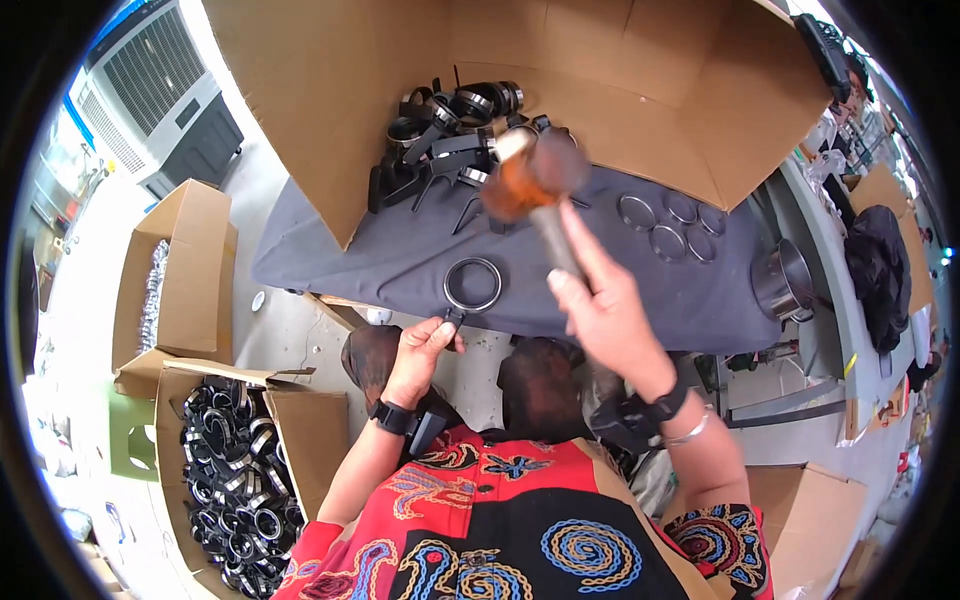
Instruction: Assembling metal rings onto plastic parts using a rubber mallet.
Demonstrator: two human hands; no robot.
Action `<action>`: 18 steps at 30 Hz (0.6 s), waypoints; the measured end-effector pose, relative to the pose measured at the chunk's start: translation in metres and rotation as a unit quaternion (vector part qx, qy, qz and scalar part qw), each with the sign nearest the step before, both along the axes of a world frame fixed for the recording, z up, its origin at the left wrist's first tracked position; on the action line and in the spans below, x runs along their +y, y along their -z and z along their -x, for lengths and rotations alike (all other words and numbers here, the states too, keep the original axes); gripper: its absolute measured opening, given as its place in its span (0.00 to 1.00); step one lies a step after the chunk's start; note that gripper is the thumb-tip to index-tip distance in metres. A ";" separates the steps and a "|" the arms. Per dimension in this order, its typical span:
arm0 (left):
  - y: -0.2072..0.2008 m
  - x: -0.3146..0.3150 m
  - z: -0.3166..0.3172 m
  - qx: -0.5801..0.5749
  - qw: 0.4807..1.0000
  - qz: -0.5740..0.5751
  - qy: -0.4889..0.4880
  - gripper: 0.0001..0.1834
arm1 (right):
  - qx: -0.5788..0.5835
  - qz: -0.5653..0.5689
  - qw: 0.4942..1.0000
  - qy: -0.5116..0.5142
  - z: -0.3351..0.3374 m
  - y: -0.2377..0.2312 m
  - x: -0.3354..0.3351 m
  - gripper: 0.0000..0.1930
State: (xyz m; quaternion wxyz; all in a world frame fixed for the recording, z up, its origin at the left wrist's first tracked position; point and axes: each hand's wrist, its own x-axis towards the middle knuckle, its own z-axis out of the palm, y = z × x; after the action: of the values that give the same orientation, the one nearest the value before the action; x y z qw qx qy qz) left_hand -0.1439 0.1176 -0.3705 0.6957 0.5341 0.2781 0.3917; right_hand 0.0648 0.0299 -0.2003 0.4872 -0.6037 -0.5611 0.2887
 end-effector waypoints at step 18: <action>-0.002 -0.004 -0.010 -0.004 1.000 0.026 -0.016 0.14 | -0.115 0.006 0.992 -0.045 0.003 0.049 -0.041 0.33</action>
State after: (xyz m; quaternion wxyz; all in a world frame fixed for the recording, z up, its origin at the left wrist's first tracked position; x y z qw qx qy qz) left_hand -0.1343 0.1135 -0.3685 0.7045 0.5096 0.2938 0.3971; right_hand 0.0619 -0.0109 -0.2489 0.4027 -0.6095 -0.6384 0.2424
